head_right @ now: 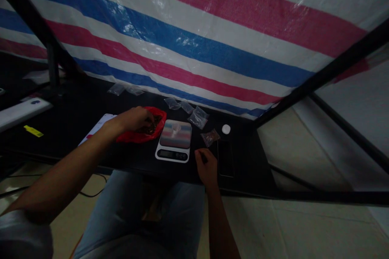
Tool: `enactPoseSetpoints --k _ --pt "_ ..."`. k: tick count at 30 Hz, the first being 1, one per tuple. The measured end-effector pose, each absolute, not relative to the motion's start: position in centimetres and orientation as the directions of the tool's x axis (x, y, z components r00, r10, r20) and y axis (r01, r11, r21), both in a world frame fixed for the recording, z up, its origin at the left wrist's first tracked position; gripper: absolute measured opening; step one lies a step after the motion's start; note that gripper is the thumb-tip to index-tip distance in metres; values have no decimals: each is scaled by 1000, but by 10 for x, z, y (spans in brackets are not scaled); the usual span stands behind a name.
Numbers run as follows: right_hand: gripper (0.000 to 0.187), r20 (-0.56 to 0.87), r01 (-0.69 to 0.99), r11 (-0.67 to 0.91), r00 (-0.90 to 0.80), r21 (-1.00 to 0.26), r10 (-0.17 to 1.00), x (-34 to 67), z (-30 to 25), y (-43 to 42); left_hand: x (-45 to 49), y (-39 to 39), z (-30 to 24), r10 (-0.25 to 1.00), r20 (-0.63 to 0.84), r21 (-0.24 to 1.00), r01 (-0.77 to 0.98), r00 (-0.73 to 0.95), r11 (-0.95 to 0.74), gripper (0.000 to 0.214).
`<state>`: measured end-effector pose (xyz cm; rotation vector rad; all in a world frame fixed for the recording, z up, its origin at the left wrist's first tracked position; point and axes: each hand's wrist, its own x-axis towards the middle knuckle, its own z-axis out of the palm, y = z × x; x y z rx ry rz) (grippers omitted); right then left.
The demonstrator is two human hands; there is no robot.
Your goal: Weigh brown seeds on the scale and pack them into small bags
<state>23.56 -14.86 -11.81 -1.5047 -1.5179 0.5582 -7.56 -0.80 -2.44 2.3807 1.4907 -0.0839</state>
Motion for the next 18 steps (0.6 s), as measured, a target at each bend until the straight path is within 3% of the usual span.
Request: enactPoseSetpoints --k 8,12,18 --pt "30 244 542 116 170 -832 955 237 -122 -147 -39 -16 4 721 8 405 657 692 -635 27" --pt "30 248 527 122 174 -841 953 237 -122 -147 -6 -20 11 666 -23 404 616 746 -676 26" --pt "30 241 518 120 173 -847 955 237 -121 -148 10 -19 5 694 -81 348 672 716 -653 24"
